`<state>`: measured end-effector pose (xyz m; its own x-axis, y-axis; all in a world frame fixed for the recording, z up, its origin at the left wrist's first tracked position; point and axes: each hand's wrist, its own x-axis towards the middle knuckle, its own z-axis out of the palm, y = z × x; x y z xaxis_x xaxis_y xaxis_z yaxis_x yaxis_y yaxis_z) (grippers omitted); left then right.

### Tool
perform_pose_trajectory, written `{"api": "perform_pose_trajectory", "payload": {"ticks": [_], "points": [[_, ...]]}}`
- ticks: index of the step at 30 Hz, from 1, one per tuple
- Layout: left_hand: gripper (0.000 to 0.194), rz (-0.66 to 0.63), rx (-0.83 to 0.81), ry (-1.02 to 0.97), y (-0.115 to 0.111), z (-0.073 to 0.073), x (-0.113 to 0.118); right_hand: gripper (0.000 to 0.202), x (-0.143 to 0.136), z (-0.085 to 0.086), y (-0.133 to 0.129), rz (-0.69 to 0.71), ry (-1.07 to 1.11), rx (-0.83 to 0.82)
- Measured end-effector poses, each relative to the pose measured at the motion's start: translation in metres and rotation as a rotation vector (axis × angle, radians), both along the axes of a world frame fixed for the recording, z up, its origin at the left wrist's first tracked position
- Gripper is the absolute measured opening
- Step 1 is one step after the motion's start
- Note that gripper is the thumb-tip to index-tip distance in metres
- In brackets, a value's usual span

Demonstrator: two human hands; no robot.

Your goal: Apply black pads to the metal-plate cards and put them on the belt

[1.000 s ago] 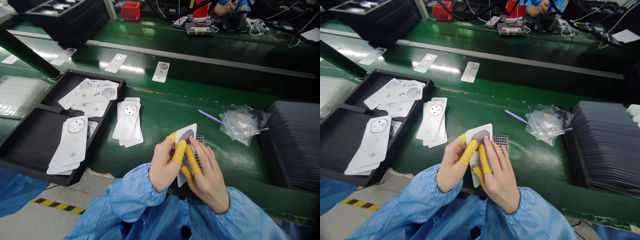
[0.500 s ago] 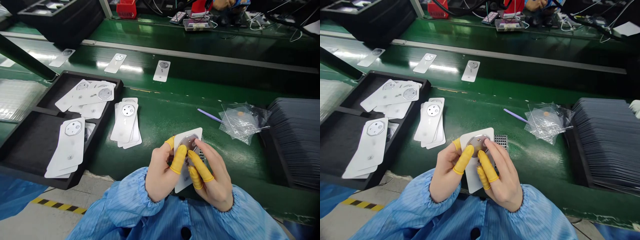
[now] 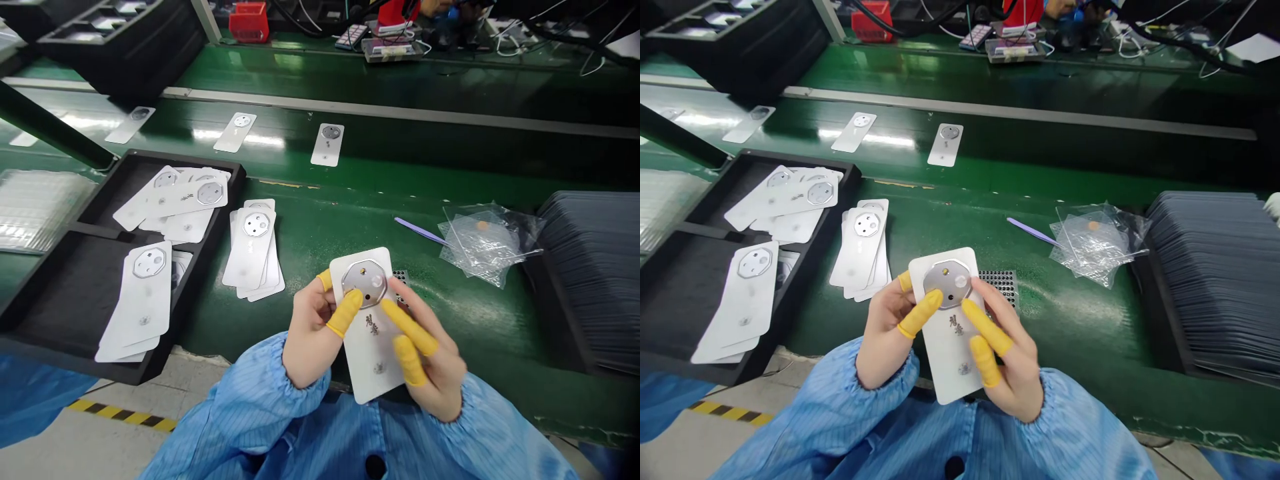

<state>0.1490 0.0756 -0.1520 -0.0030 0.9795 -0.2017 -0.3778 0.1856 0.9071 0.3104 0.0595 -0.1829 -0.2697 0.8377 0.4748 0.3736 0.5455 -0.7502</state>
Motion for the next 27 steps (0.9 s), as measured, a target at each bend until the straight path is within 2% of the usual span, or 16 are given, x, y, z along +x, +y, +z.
{"api": "perform_pose_trajectory", "payload": {"ticks": [4,9,17,21,23,27], "points": [[0.026,0.002,-0.026,-0.044,0.002,-0.004,-0.002,0.05,-0.004,-0.007,-0.004,-0.181,0.246,-0.127],[0.02,0.001,-0.086,0.034,0.0,-0.005,0.001,0.046,-0.013,-0.021,-0.01,-0.309,0.317,-0.176],[0.037,0.148,0.083,0.177,-0.001,-0.024,0.009,0.042,-0.017,-0.023,-0.011,-0.333,0.368,-0.266],[0.033,0.085,0.037,0.087,-0.001,-0.026,0.006,0.04,-0.02,-0.022,-0.008,-0.335,0.378,-0.278],[0.026,0.04,-0.007,0.046,0.0,-0.024,0.003,0.039,-0.021,-0.021,-0.008,-0.342,0.372,-0.25],[0.019,0.03,-0.043,-0.001,-0.001,-0.017,-0.001,0.044,-0.023,-0.018,-0.01,-0.344,0.347,-0.184]]}}
